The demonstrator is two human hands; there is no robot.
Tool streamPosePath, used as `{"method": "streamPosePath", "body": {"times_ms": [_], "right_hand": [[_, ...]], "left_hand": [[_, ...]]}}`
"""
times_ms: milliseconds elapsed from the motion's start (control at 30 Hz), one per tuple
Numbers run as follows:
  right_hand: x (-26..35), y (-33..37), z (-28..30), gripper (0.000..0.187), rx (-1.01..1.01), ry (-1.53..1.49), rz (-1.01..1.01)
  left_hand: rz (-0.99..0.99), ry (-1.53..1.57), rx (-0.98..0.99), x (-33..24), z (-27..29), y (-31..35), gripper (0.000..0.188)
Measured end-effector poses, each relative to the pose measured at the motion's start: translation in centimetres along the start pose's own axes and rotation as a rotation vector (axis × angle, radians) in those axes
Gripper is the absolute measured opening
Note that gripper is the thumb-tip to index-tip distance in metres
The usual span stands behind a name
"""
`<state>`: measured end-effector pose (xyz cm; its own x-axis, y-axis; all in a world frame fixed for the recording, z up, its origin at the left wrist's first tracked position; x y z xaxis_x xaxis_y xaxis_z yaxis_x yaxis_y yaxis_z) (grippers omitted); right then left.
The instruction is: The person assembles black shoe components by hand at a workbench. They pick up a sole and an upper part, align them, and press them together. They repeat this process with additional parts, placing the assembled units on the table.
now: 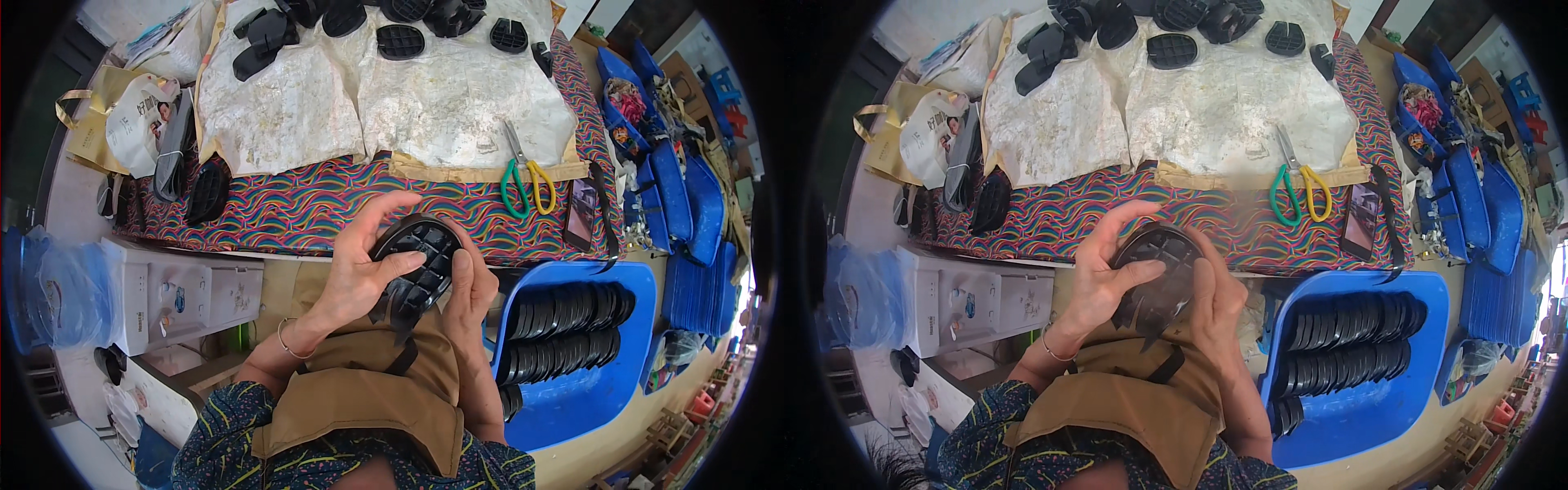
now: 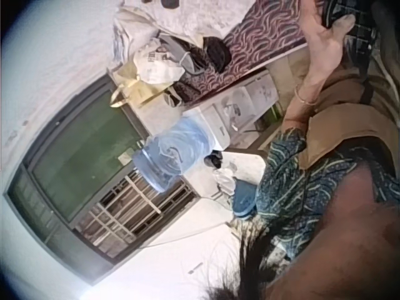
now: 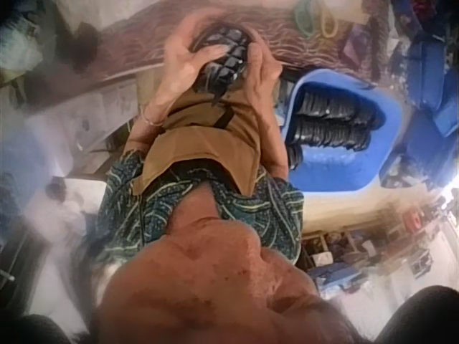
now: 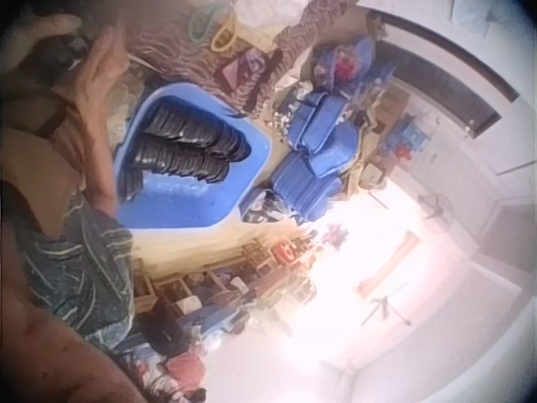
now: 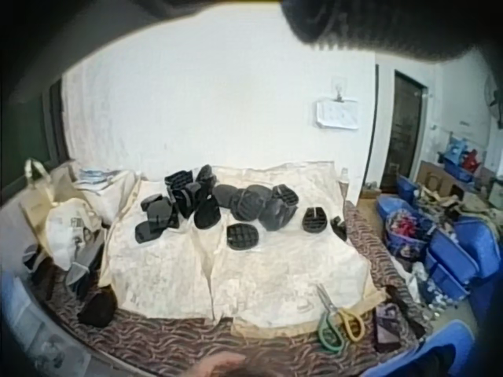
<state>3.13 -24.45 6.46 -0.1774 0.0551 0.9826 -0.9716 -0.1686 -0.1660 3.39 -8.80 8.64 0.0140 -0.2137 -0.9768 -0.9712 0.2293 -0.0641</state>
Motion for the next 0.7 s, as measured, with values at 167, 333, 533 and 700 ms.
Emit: {"method": "streamPosePath", "body": {"times_ms": [167,333,533,700], "right_hand": [[-1.9,0.2,-0.4,0.040,-0.138,0.199,0.041],[-2.4,-0.6,-0.1,0.039,-0.027,-0.132,0.033],[-2.0,-1.1,0.2,0.040,-0.011,0.029,0.029],[-3.1,-0.7,0.0,0.047,-0.150,-0.552,-0.108]], "left_hand": [[-0.052,0.032,-0.044,0.7,-1.0,-0.1,0.061],[-0.071,-0.041,-0.077,0.7,-0.4,-0.4,0.062],[-0.093,-0.008,-0.114,0.9,-1.0,-0.6,0.061],[-0.231,-0.110,-0.210,-0.1,-0.9,-1.4,0.057]]}}
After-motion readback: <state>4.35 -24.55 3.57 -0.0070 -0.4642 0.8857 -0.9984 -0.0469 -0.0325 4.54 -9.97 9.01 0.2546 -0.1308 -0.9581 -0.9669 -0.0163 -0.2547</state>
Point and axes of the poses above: each hand's wrist, its own y-axis away from the middle knuckle, its own z-axis out of the back of the hand, x = y × z, the point moved 4 cm from there along -y, towards the middle knuckle, and after that the axes turned 10 degrees about x, right-handed, at the moved point
